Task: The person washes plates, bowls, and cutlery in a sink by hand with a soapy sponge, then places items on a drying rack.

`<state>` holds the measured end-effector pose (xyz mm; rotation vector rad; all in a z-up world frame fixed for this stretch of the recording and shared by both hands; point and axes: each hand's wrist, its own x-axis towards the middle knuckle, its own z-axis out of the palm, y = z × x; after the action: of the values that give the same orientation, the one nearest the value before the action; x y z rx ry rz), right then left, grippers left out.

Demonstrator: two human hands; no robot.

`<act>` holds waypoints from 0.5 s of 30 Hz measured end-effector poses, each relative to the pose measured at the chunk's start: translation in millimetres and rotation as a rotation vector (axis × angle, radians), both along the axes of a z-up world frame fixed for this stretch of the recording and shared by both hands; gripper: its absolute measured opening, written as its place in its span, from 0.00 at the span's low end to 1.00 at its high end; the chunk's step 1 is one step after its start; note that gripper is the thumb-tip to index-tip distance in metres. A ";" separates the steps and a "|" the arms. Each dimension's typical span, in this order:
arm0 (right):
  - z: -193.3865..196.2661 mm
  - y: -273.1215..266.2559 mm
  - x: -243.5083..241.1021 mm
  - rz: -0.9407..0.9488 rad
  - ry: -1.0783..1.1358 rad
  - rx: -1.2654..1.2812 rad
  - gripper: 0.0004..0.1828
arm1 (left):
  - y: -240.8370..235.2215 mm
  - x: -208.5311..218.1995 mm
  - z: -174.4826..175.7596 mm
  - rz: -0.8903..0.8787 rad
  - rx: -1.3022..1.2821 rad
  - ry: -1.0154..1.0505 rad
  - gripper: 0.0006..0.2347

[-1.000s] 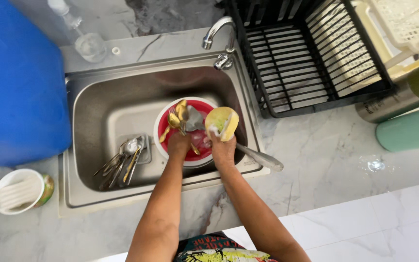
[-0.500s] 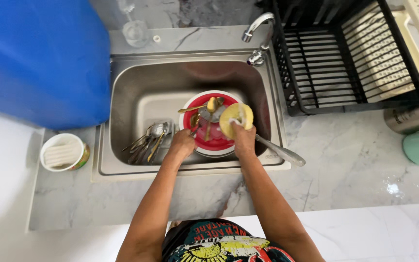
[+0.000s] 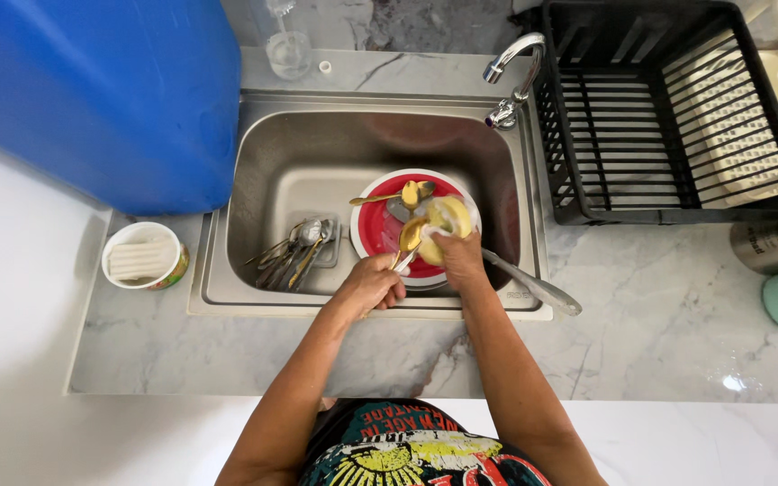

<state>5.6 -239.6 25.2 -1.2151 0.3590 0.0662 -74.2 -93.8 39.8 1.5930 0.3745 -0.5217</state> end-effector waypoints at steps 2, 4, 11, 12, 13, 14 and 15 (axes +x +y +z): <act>-2.3 4.2 -3.4 0.008 -0.096 -0.099 0.33 | -6.4 5.9 0.5 0.024 0.034 -0.029 0.14; -4.3 5.4 -7.1 0.013 -0.192 -0.201 0.29 | -11.7 8.5 -0.9 0.042 0.066 -0.058 0.12; -9.3 -7.2 -3.4 -0.220 -0.075 -0.299 0.22 | -11.7 10.4 6.3 -0.103 0.444 -0.159 0.08; -6.7 -7.3 -2.0 -0.293 -0.081 -0.192 0.22 | -9.1 11.9 9.2 -0.152 0.533 -0.136 0.08; -7.3 -7.5 -5.1 -0.288 -0.083 -0.191 0.22 | -9.3 12.9 13.0 -0.147 0.535 -0.136 0.08; -8.6 -6.9 -9.1 -0.206 -0.059 -0.198 0.25 | -8.9 12.9 16.4 -0.207 0.583 -0.113 0.10; -10.1 -6.1 -13.2 -0.124 -0.035 -0.206 0.28 | -8.3 12.8 19.4 -0.268 0.631 -0.089 0.13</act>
<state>-7.5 -245.8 15.1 -1.3926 0.4173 -0.1008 -61.4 -102.1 59.2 2.2893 0.2711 -0.5643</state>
